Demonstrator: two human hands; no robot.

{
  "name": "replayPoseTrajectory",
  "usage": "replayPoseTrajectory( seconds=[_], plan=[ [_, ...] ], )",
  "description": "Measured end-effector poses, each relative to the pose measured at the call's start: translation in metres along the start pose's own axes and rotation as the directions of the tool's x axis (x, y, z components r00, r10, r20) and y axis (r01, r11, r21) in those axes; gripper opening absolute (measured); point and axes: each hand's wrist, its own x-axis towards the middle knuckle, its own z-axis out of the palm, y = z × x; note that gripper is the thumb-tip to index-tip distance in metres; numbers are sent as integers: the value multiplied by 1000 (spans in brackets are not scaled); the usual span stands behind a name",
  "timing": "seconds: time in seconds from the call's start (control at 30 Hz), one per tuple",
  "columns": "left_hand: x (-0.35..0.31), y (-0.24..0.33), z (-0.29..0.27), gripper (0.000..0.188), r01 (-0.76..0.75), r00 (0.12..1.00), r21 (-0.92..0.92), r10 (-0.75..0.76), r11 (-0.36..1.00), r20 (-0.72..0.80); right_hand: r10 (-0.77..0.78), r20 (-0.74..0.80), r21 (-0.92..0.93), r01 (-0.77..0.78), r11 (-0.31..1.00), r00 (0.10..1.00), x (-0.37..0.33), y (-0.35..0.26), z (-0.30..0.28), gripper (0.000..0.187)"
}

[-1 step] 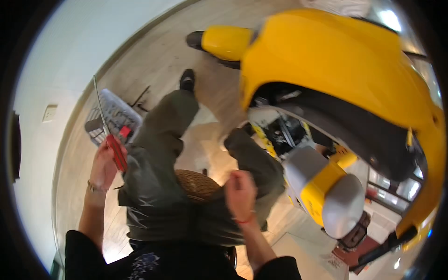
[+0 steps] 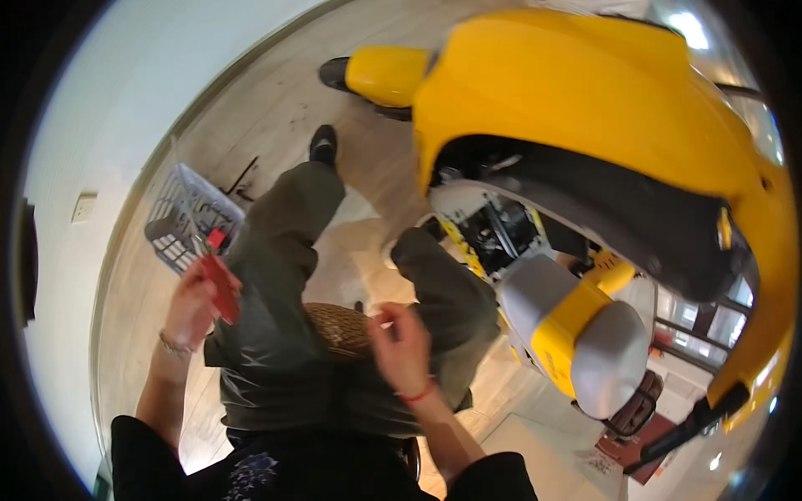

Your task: Remove various plastic body panels from a yellow electric scooter using a screwdriver.

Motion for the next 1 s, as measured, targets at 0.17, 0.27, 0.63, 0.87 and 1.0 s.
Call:
replayPoseTrajectory(
  seconds=[0.17, 0.27, 0.63, 0.87, 1.0],
  plan=[
    [1, -76, 119, 28, 303, 920, -2, -292, 953, 261, -299, -13, 74, 299, 951, 954, -44, -39, -4, 52],
    [10, -110, 158, 31, 463, 847, -17, -437, 886, 303, -165, -184, 21, 172, 985, 969, -53, -25, -23, 55],
    [114, -100, 167, 28, -475, 869, 823, 16, 312, 495, -18, -456, -171, -68, 983, 890, 18, 43, -130, 15],
    [124, -69, 147, 12, -606, 762, 794, 312, 38, 567, -240, -450, -490, -14, 872, 860, 91, 67, -149, 17],
    [108, -50, 135, 16, -505, 761, 840, 355, -199, 542, -266, -425, -570, -28, 821, 865, 108, 64, -150, 17]
  ],
)
